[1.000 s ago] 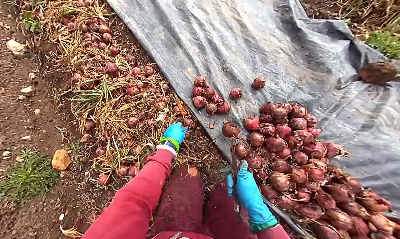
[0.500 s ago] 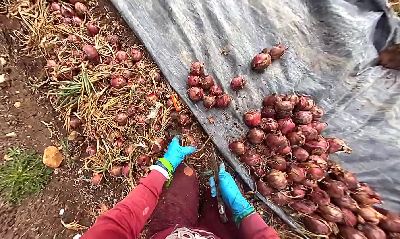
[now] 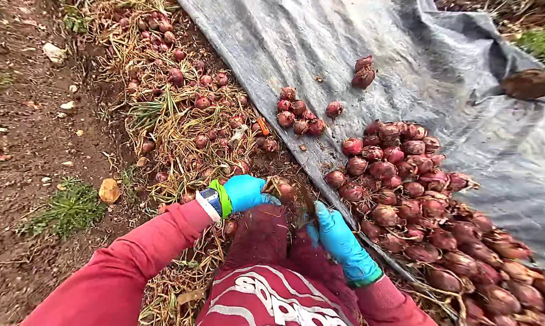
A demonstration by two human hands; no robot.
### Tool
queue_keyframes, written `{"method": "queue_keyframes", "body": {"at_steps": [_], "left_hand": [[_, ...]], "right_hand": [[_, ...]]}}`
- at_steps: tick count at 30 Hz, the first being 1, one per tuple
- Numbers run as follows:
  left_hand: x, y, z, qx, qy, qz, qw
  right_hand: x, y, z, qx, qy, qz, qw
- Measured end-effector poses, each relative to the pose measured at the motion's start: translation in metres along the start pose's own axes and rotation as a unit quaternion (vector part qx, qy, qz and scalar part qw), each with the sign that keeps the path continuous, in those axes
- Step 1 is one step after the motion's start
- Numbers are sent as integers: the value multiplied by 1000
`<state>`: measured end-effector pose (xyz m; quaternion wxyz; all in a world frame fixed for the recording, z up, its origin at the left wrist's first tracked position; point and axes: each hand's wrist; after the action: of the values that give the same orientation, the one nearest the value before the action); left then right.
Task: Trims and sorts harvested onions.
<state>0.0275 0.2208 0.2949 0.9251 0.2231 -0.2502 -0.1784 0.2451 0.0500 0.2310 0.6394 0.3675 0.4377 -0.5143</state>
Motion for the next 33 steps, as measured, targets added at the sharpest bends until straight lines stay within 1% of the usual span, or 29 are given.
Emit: {"method": "queue_keyframes", "body": {"at_steps": [1,2,3,4,5,7,8,11,13,15,16,17,18,19,20,21,22,23,24,25,26,28,30,33], "left_hand": [[-4,-4,2,54,14,38,998],[-2,-8,5,97,18,60,993],[7,-13,11,112,19,46,992],[22,-18,18,92,15,2,996],[38,-26,24,50,4,-57,997],[63,-39,28,-34,-45,-139,989],[67,-42,27,-49,-68,-141,987],[59,-30,8,-17,-100,-90,991],[56,-16,-6,-39,-109,-73,991],[51,-4,-26,-74,-116,-73,988],[44,4,-40,-87,-116,-75,987],[33,11,-56,-80,-111,-63,989],[17,18,-75,-49,-97,-31,994],[-4,22,-93,8,-67,15,998],[-29,24,-112,84,-12,63,994],[-58,22,-130,157,62,118,979],[-86,17,-147,210,140,168,953],[-110,10,-163,237,207,200,928],[-129,2,-179,230,259,211,914],[-141,-12,-196,197,296,203,912],[-148,-23,-212,161,313,181,918],[-157,-31,-235,116,321,118,933],[-158,-26,-242,92,308,73,944],[-146,-30,-227,80,217,47,972]], "right_hand": [[2,-5,5,7,1,-20,1000],[5,-10,7,10,-17,-23,1000],[9,-13,7,-7,-46,-14,999],[12,-14,6,-41,-71,5,997],[12,-12,6,-80,-86,29,993],[7,-7,1,-119,-93,65,986],[6,-4,0,-129,-94,70,985],[12,12,-13,-174,-102,87,976],[17,19,-28,-201,-89,65,973],[25,24,-45,-183,-62,21,981],[27,28,-55,-161,-49,2,986],[28,33,-66,-122,-49,-6,991],[29,37,-77,-73,-62,-12,995],[33,40,-88,-15,-80,-34,996],[39,44,-99,46,-102,-72,991],[44,49,-109,103,-131,-112,980],[50,54,-117,142,-159,-137,967],[60,58,-122,159,-180,-143,960],[70,59,-123,157,-202,-135,957],[77,58,-121,143,-221,-128,956],[82,55,-118,124,-232,-127,956],[85,47,-113,95,-254,-131,953],[84,45,-107,81,-266,-133,951],[83,45,-98,81,-264,-148,950]]}}
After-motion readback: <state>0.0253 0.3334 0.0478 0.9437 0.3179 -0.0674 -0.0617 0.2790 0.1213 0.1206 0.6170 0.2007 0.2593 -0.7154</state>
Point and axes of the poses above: each hand's wrist, its own z-axis away from the middle knuckle, its own y-axis out of the back of the hand, x = y × z, and after that the axes turned 14 degrees about -x, right-handed
